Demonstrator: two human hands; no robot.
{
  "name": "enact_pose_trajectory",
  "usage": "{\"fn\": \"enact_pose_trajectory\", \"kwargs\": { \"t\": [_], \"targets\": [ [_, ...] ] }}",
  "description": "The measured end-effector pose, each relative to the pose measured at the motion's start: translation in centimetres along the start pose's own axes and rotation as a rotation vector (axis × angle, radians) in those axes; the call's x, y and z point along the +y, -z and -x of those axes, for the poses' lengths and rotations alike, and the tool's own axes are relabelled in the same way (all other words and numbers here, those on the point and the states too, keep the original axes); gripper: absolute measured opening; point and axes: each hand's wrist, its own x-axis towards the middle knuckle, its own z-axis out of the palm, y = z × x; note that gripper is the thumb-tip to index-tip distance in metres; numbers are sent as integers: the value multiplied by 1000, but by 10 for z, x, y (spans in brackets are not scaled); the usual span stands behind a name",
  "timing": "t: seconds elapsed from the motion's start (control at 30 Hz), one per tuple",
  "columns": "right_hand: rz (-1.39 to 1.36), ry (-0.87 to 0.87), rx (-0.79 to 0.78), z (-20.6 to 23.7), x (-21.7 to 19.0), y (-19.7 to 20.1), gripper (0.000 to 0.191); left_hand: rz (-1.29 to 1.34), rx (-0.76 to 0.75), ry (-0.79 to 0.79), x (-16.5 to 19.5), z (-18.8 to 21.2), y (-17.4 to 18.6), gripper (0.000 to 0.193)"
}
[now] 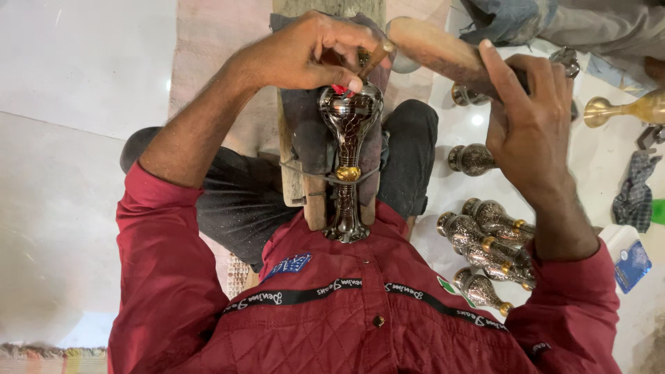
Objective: The person sits on the floor with an ornate metal vase clamped in a wooden fixture on their lap and engraves decorative patterns into it. They hold a chisel against the vase surface with one hand and strike it repeatedly with a wooden mallet held in the other hand, repositioning the chisel to work different areas of the pattern.
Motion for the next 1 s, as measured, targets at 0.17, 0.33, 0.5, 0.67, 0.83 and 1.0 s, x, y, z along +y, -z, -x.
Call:
{"fn": "enact_pose_trajectory", "kwargs": {
  "t": [0.17, 0.33, 0.5, 0.67, 0.83, 1.0],
  "targets": [
    [-361, -121, 23, 3, 6, -1, 62, 46, -18, 52, 1, 6, 1, 42],
    [-405, -96, 54, 6, 12, -4, 60, 116, -34, 19, 0, 5, 0, 46],
    [-383, -15, 103, -7, 16, -5, 59, 121, -39, -107, -3, 2, 0, 16],
    [-283, 31, 108, -16, 17, 0, 53, 119, -5, -22, -10, 6, -4, 44],
    [-25, 170, 106, -19, 15, 3, 51, 118, 22, -44, -16, 9, -5, 49],
    [-284, -7, 63, -14, 8, 9, 41, 41, 34, 22, -15, 12, -5, 42]
  ]
}}
